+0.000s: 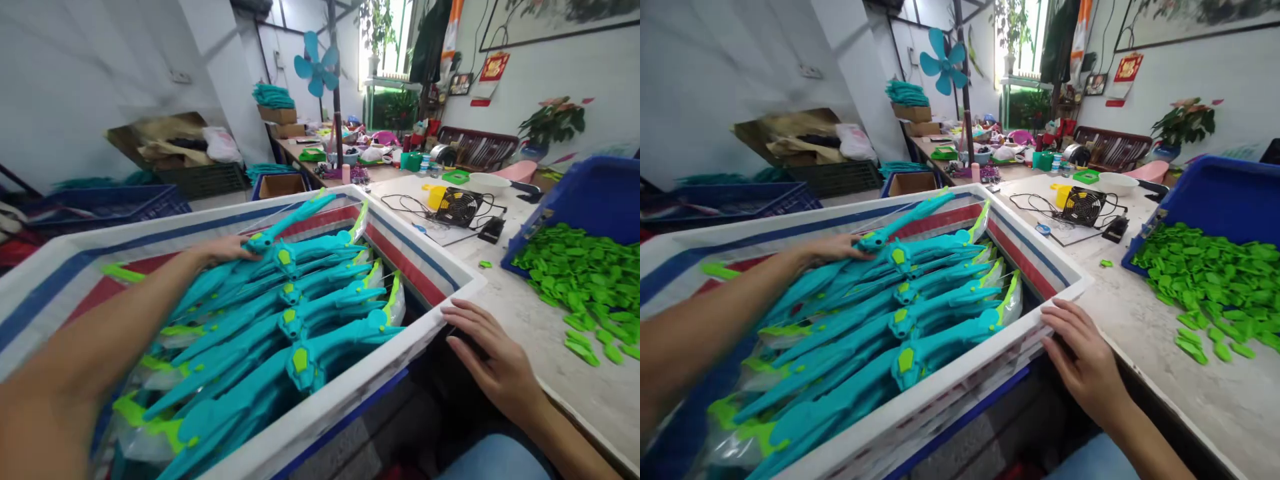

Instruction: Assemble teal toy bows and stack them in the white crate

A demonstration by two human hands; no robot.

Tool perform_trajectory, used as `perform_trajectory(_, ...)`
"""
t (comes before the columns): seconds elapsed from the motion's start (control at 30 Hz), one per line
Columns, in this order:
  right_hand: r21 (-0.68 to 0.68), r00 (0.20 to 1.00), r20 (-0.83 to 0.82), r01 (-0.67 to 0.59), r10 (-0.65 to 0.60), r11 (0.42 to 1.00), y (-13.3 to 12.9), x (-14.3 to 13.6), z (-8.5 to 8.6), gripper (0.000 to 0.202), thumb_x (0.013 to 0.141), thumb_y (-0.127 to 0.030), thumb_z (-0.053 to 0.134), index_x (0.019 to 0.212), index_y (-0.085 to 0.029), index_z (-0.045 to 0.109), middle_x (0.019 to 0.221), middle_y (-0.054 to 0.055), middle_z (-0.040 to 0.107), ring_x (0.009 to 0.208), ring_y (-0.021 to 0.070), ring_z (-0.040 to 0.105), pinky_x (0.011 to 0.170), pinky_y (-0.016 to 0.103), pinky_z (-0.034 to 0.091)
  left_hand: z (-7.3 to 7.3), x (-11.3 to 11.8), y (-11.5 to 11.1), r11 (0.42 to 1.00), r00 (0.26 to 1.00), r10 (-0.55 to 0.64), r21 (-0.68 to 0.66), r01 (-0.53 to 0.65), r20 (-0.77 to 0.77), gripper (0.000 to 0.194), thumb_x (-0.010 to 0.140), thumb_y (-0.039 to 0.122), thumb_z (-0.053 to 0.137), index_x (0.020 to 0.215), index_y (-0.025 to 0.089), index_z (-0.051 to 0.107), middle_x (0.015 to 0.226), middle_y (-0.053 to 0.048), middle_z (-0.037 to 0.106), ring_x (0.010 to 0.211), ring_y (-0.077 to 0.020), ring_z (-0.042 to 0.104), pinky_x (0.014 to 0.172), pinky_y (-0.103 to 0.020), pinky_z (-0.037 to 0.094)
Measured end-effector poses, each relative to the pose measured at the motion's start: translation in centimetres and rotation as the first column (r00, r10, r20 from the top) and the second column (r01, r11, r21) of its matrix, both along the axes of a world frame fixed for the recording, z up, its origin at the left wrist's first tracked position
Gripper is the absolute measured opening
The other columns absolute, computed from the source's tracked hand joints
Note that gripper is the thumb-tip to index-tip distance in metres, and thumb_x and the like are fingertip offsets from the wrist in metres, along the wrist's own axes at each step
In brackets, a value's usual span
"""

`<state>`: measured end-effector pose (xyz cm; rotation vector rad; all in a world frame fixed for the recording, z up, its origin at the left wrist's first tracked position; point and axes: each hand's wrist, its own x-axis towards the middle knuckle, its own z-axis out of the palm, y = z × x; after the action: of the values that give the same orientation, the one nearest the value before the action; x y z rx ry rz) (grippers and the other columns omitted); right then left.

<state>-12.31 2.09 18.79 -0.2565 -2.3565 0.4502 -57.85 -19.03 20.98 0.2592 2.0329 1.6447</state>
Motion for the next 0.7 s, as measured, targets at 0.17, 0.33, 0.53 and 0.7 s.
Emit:
perform_trajectory(0.17,0.111,0.990,0.139,-0.041,0.026,0.993,-0.2,-4.2,-1.7,0.027,0.092,-0.029,0.046,0.114,-0.031,0.062,0.108,0.002,0.070,0.109,0.0242,0.060,0.105,0.051,0.033,-3.1,-2.9,0.5,0.947,0.964,-0.183,-0.229,0.226,0.192,0.026,0.072,-0.006,0.062,0.097,0.001,0.067,0.065,0.006,0.068,0.060,-0.0045,0.060,0.064,-0.013,0.048)
perform_trajectory(0.33,0.175,0.988,0.156,-0.035,0.007,0.984,-0.4,-4.1,-1.9,0.034,0.090,-0.028,0.044,0.120,-0.035,0.059,0.103,0.000,0.070,0.102,0.0254,0.061,0.098,0.048,0.033,-5.7,-3.7,0.8,0.940,0.943,-0.226,-0.198,0.277,0.244,0.023,0.074,-0.008,0.059,0.094,0.000,0.065,0.065,0.005,0.068,0.057,-0.0053,0.061,0.057,-0.011,0.048)
perform_trajectory(0.53,0.206,0.989,0.146,-0.030,-0.001,0.978,-0.1,-4.0,-2.4,0.039,0.088,-0.028,0.044,0.123,-0.037,0.058,0.103,0.000,0.070,0.102,0.0285,0.060,0.098,0.049,0.032,-7.2,-3.7,0.5,0.886,0.930,-0.363,-0.291,0.362,0.051,0.017,0.063,-0.006,0.070,0.077,0.003,0.066,0.053,0.009,0.063,0.049,-0.0053,0.057,0.048,-0.010,0.045)
perform_trajectory(0.7,0.224,0.989,0.148,-0.013,-0.020,0.974,0.2,-3.7,-3.1,0.039,0.087,-0.029,0.044,0.123,-0.036,0.059,0.103,0.001,0.069,0.104,0.0293,0.060,0.099,0.050,0.032,-6.2,-5.7,1.8,0.914,0.911,-0.347,-0.298,0.275,-0.222,0.019,0.065,-0.008,0.063,0.081,0.002,0.065,0.054,0.016,0.060,0.051,0.0015,0.053,0.054,-0.002,0.040)
